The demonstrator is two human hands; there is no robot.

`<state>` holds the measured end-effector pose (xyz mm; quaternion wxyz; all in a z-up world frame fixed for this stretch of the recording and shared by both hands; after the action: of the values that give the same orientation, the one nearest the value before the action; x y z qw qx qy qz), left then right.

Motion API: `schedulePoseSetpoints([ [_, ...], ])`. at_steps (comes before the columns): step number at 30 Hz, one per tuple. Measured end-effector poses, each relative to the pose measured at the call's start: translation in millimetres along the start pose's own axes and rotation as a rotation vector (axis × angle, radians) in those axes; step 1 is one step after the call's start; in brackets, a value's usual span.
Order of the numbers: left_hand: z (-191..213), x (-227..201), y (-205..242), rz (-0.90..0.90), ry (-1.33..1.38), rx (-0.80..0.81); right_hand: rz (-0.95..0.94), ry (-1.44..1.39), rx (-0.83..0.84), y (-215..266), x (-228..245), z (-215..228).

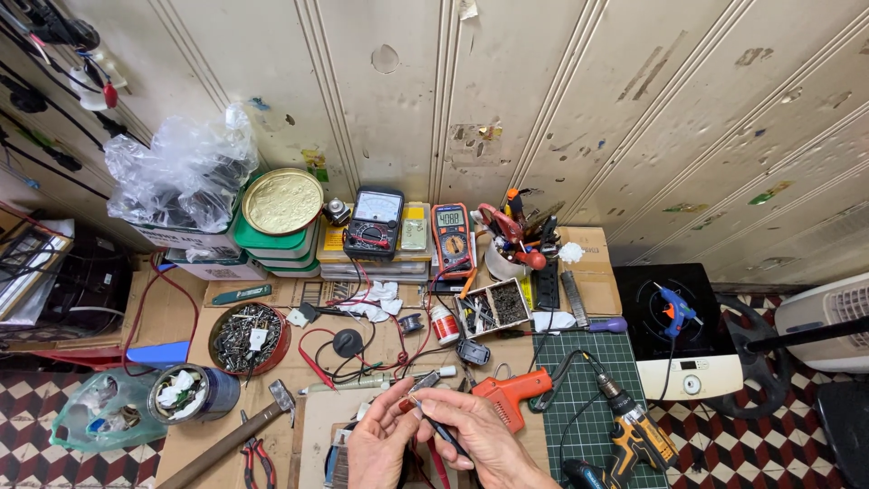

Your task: Testing and wiring an electrical transformer using a multimeter and power components on a workbench.

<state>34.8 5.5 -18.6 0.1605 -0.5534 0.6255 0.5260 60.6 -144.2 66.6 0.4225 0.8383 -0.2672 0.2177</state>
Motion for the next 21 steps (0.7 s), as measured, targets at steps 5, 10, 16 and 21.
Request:
schedulePoseSetpoints([
  [5, 0.3, 0.2, -0.3, 0.004, -0.001, -0.002, 0.021, 0.012, 0.016, 0.3, 0.2, -0.1],
  [10, 0.9, 0.3, -0.1, 0.026, -0.012, -0.017, 0.033, 0.024, 0.032, 1.2, 1.0, -2.2],
  [16, 1.1, -0.4, 0.3, 0.018, -0.010, -0.013, 0.027, 0.025, 0.027, 1.3, 1.4, -2.4],
  [21, 0.8, -0.5, 0.1, 0.018, -0.012, -0.013, 0.025, 0.021, 0.030, -0.3, 0.0, -0.2],
])
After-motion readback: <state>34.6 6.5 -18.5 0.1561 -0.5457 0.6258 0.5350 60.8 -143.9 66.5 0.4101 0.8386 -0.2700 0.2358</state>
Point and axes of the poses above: each hand's wrist, its own y-axis away from the middle knuckle, its own z-axis out of the back of the hand, x = y × z, the point moved 4 cm from there along -y, towards the middle knuckle, and after that the axes turned 1 degree about x, right-handed, at the moved point
